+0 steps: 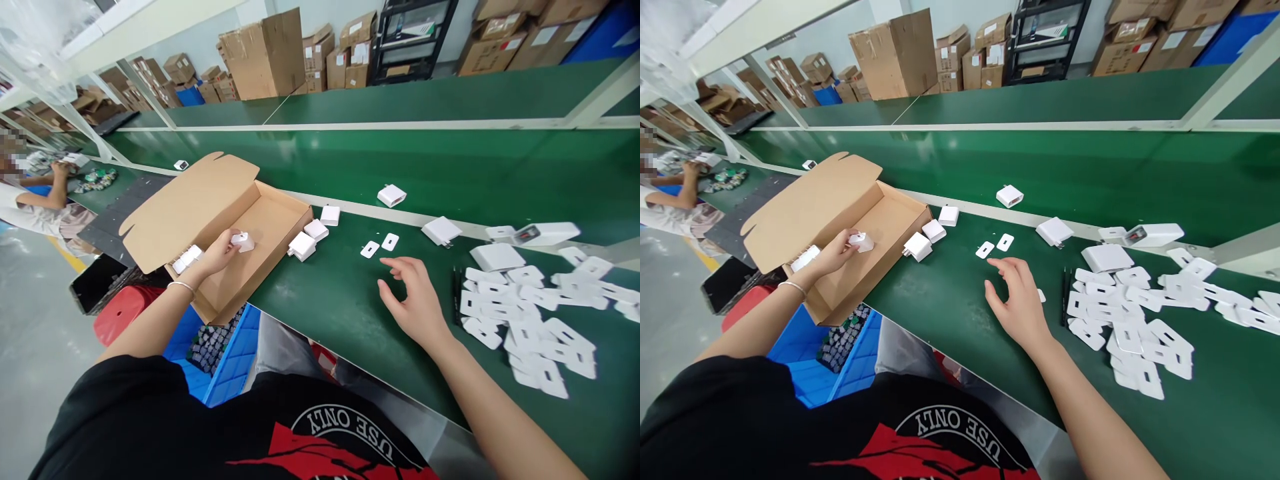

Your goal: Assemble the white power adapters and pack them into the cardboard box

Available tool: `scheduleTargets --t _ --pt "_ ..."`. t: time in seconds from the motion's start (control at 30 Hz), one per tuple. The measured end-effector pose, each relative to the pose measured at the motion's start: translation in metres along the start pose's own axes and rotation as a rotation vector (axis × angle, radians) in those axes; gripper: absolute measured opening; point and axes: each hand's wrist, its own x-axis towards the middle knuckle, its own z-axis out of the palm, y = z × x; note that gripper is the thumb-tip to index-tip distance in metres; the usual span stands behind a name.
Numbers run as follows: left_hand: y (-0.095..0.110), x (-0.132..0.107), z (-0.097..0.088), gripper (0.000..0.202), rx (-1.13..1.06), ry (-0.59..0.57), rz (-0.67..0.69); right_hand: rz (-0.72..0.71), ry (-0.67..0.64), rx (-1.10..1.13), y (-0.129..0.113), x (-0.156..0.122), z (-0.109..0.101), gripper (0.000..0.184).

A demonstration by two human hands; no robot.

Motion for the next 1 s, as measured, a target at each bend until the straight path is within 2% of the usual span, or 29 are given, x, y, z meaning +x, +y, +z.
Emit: scheduleTargets --t 0.1,0.23,0.47,0.63,0.83,1.0 --pt "-0.004 0.003 -0.004 0.051 0.02 0.003 0.01 0.014 -0.026 -0.006 0.001 0.0 0.0 0.035" --pt "0.001 0.006 0.001 0.064 0.062 -0.022 0.001 0.025 -0.056 -0.014 0.002 0.0 0.001 0.033" --pt "0.021 0.007 0.011 0.054 0.198 -0.017 -0.088 0.026 -0.114 -0.003 0.005 0.0 0.003 0.032" --pt "0.026 0.007 0.016 0.048 0.279 0.026 -0.08 0.111 -0.052 -0.129 0.011 0.003 -0.004 0.032" --pt "0.036 0.011 0.015 0.05 0.251 0.004 -0.27 0.2 0.033 -0.09 0.015 0.007 -0.016 0.034" --pt "0.047 0.01 0.016 0.05 0.316 -0.004 -0.282 0.192 0.081 -0.18 0.018 0.008 -0.018 0.034"
